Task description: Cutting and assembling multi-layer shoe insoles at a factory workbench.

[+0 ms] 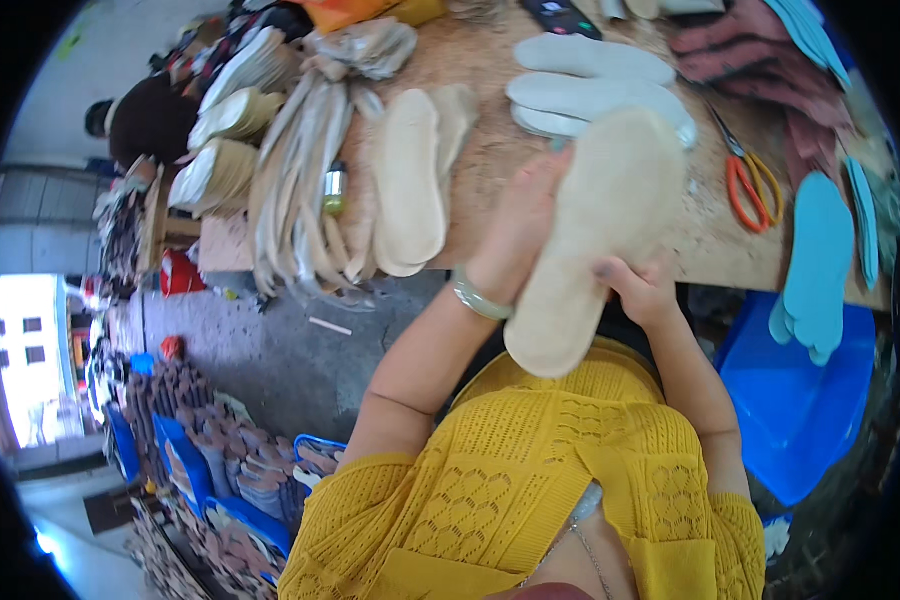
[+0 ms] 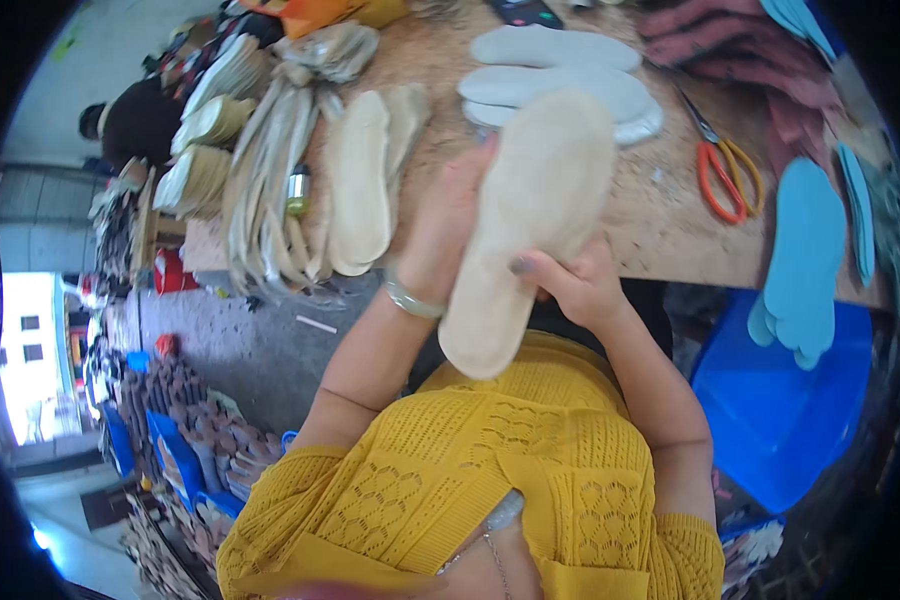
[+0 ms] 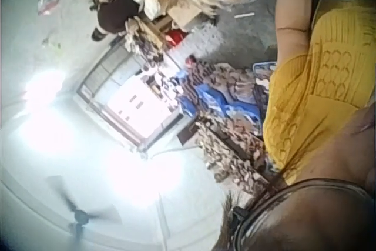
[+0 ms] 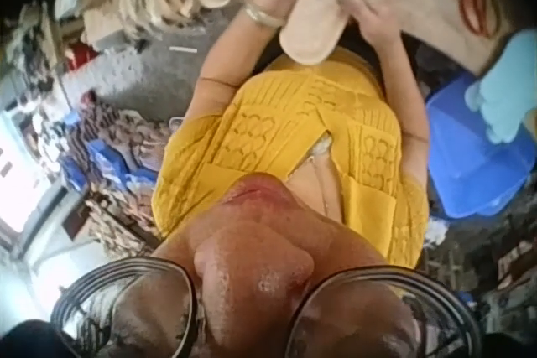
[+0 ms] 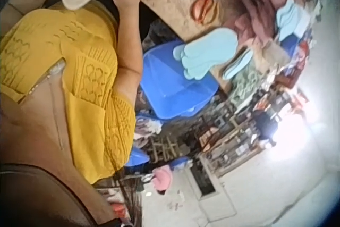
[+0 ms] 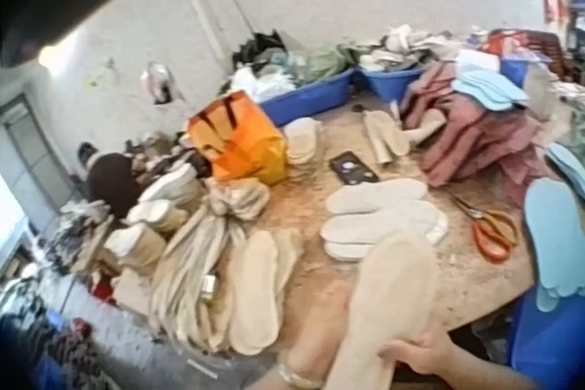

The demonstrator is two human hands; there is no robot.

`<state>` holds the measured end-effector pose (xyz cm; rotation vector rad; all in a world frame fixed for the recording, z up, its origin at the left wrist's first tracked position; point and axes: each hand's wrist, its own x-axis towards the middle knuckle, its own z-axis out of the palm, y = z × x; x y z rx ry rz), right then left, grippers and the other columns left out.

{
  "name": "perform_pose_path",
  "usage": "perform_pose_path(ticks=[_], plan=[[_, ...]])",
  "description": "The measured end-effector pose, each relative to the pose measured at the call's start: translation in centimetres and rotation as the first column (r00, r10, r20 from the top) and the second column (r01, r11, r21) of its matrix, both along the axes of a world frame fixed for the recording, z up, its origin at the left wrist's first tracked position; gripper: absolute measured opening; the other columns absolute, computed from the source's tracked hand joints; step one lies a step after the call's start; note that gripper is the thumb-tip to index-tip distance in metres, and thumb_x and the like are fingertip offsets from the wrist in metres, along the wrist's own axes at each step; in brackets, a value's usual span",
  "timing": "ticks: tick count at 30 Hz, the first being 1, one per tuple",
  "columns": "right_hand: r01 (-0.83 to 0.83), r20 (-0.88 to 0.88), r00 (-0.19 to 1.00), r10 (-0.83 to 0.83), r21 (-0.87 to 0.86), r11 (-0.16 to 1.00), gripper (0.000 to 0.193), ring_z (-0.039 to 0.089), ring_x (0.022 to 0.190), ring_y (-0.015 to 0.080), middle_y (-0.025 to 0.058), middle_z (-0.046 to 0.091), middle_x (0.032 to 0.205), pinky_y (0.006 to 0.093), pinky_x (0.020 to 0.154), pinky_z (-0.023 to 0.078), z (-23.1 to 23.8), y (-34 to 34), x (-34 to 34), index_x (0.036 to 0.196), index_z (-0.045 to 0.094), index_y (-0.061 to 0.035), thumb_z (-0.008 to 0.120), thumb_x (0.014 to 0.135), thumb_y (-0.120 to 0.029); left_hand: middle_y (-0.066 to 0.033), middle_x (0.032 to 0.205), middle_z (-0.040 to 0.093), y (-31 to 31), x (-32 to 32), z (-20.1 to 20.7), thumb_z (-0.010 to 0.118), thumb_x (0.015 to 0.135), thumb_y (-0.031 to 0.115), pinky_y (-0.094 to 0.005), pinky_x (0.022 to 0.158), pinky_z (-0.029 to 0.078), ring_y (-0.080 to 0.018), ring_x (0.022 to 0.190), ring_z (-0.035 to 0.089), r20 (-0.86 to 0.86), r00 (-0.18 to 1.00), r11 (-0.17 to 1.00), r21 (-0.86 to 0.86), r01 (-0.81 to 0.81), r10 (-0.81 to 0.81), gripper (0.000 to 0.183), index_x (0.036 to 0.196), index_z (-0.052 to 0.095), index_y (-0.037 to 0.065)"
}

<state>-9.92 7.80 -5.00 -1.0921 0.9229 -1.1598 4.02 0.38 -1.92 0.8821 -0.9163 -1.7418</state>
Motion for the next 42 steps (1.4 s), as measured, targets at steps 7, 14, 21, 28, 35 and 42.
perform_pose_path(ticks=[7,14,21,28,35,42], plan=[[-0.068,0.086,0.993,0.08,-0.142,0.987,0.024,0.061,0.061,0.0115,0.0063,0.067,0.084,0.0224,0.049,0.047,-0.4,-0.2,-0.2,0.104,0.061,0.0035,0.065,0.088,-0.015,-0.0019,0.098,0.067,0.6,1.1,0.5,0.047,0.101,0.032,-0.0253,0.075,0.051,-0.0072,0.083,0.062,-0.179,0.984,1.0,0.002,0.02,-0.02,0.033,0.111,0.061,0.004],[-0.143,0.067,0.986,0.152,-0.118,0.983,0.022,0.059,0.06,0.009,0.0055,0.066,0.081,0.0217,0.05,0.047,-0.4,-0.1,1.9,0.094,0.065,0.0024,0.062,0.093,-0.019,-0.0025,0.096,0.067,0.9,4.1,3.0,0.048,0.101,0.032,-0.0239,0.074,0.051,-0.0064,0.083,0.062,0.034,0.999,0.998,-0.062,0.022,-0.02,0.034,0.108,0.062,0.002],[-0.133,0.004,0.991,0.137,-0.206,0.97,0.025,0.061,0.062,0.0112,0.0068,0.066,0.082,0.0226,0.05,0.047,0.1,-0.1,2.5,0.091,0.063,0.0029,0.06,0.094,-0.021,-0.0033,0.088,0.067,0.3,5.0,1.2,0.045,0.102,0.032,-0.0242,0.071,0.051,-0.0089,0.076,0.062,0.137,0.991,1.0,-0.025,-0.006,0.01,0.034,0.103,0.062,0.002],[0.056,-0.045,0.997,-0.065,-0.17,0.984,0.03,0.058,0.058,0.0115,0.0056,0.064,0.077,0.0234,0.048,0.043,-0.8,-0.2,0.1,0.087,0.062,0.0031,0.061,0.094,-0.026,-0.0184,0.113,0.058,-5.3,15.2,-1.7,0.051,0.092,0.015,-0.0409,0.094,0.043,-0.0327,0.11,0.053,0.673,-0.015,0.599,-0.648,0.471,0.74,0.027,0.113,0.054,-0.001],[0.102,-0.063,0.991,-0.119,-0.229,0.968,0.031,0.056,0.064,0.0093,0.004,0.064,0.083,0.0212,0.055,0.042,-0.9,-1.1,1.0,0.088,0.062,0.0022,0.062,0.093,-0.029,-0.0207,0.128,0.052,-7.0,15.5,-1.8,0.053,0.089,0.012,-0.0423,0.104,0.038,-0.0363,0.12,0.047,0.711,-0.026,0.565,-0.535,0.628,0.703,0.036,0.123,0.05,-0.001],[0.066,-0.082,0.993,-0.082,-0.182,0.981,0.03,0.06,0.058,0.0119,0.0072,0.065,0.076,0.0227,0.047,0.047,-1.9,-1.7,1.2,0.087,0.065,0.0038,0.063,0.092,-0.025,-0.0233,0.124,0.053,-5.3,14.8,-1.4,0.054,0.089,0.015,-0.0432,0.1,0.041,-0.0352,0.118,0.05,0.766,0.052,0.621,-0.557,0.552,0.641,0.032,0.115,0.05,-0.005]])
